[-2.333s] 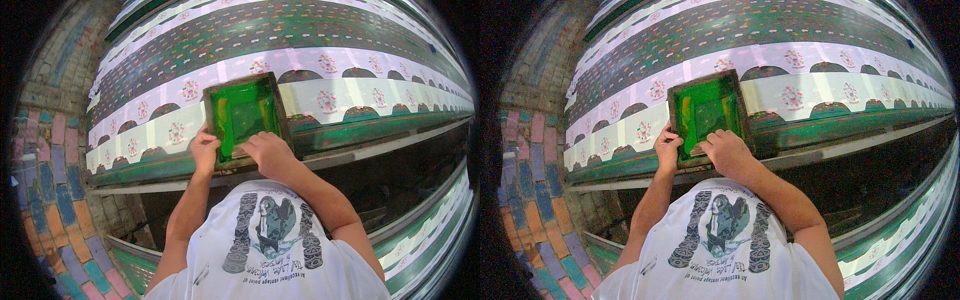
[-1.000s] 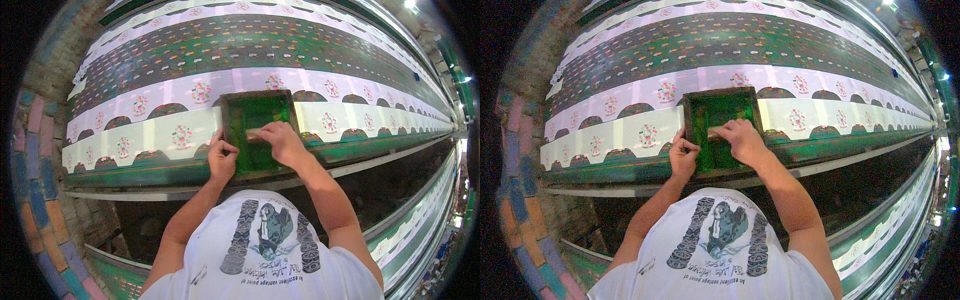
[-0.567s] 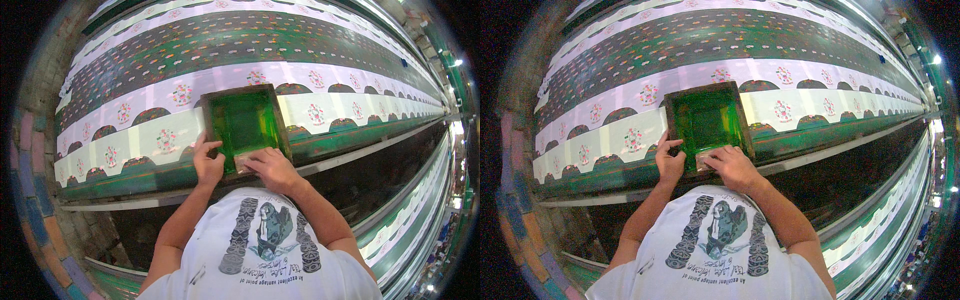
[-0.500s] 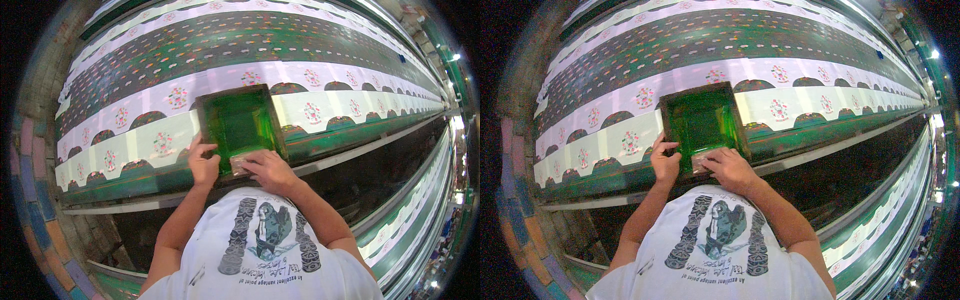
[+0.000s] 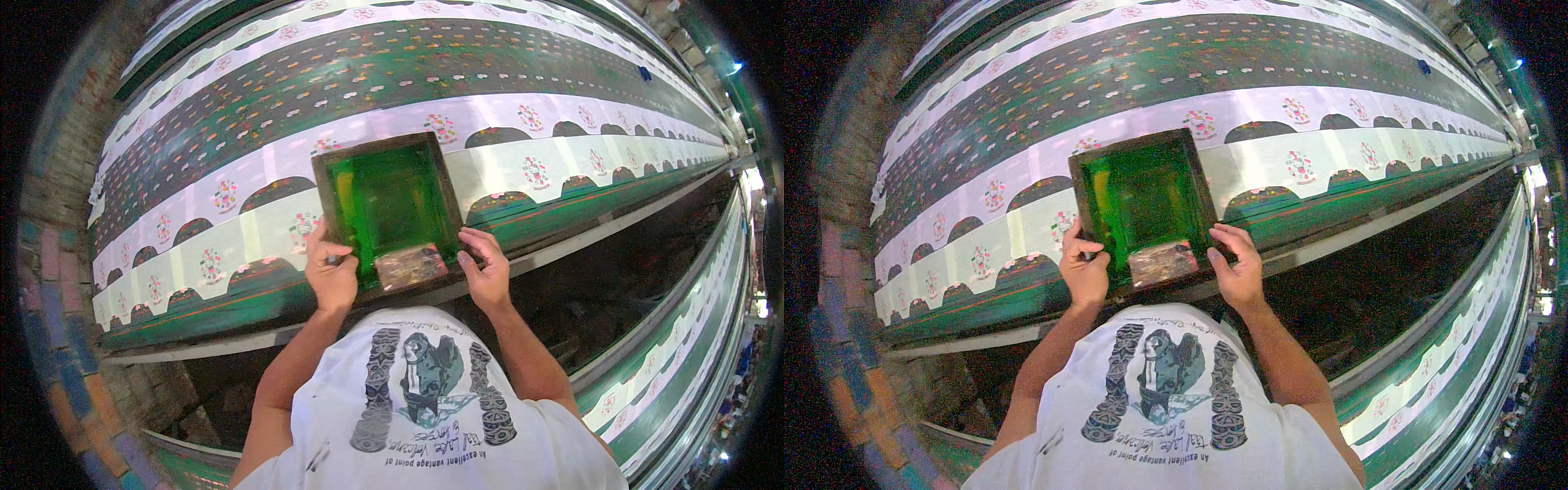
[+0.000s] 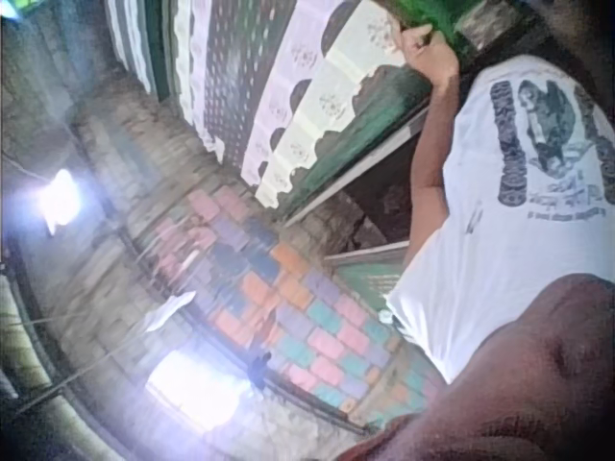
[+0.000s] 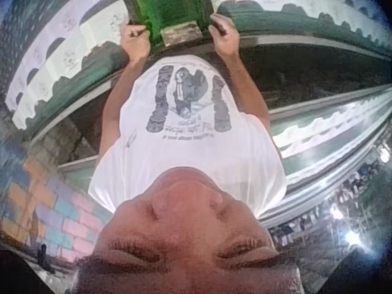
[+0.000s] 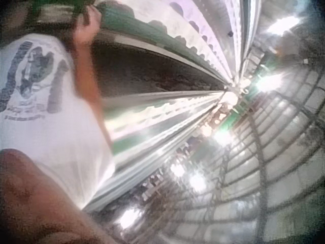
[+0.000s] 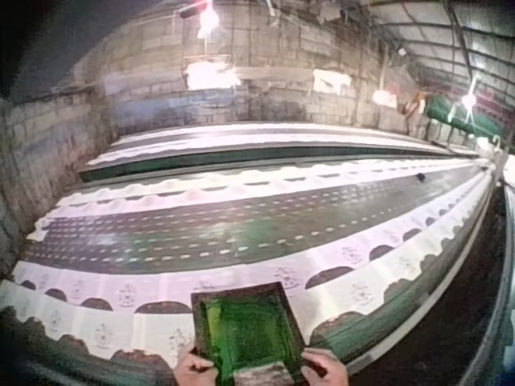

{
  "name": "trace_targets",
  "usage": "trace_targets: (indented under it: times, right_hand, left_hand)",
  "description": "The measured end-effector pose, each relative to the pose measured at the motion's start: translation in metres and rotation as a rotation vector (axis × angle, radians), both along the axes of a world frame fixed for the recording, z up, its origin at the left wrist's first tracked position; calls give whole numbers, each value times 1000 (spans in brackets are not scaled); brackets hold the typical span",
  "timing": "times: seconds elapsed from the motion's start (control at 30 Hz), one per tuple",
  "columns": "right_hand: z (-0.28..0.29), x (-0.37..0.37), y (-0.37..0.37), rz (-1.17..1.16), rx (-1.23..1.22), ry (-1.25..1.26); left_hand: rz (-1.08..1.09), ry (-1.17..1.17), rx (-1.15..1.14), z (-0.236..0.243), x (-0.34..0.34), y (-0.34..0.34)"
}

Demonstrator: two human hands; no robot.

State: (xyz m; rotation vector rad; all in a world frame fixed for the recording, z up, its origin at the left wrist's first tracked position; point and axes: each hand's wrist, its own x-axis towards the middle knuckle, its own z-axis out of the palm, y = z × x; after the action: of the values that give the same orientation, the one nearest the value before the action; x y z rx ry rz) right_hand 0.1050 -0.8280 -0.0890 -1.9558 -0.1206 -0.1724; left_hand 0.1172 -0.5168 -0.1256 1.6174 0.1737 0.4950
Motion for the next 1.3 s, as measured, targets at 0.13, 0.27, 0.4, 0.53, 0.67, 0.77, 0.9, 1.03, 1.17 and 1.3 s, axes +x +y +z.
trace_targets:
  times: [0.13,0.27,0.4,0.53,0.67,0.77,0.9,1.03,1.17,1.3]
  right_hand:
    - [4,12,-53,-29,-23,-37]
    - [4,20,-92,13,-104,-27]
    - [13,29,-112,102,-224,-156]
    - [24,40,-108,325,-274,-358]
    - [45,50,-86,590,-488,-423]
    - [41,61,-70,640,-531,-499]
    - [44,76,-54,723,-727,-409]
    - [70,84,-58,768,-661,-330]
    - [49,69,-68,728,-558,-373]
    - [36,72,-59,615,-581,-486]
  left_hand:
    - [-38,-11,-27,-13,15,-57]
    - [-26,43,-127,-9,23,-92]
    - [3,104,-92,-8,26,-104]
    - [1,134,-118,-8,24,-106]
    - [17,218,-44,-8,23,-102]
    - [25,220,-59,-11,24,-101]
    - [-20,199,-150,-14,27,-98]
    - [21,217,-127,-8,23,-102]
    - [19,173,-134,-17,24,-101]
    - [1,99,-111,-17,26,-105]
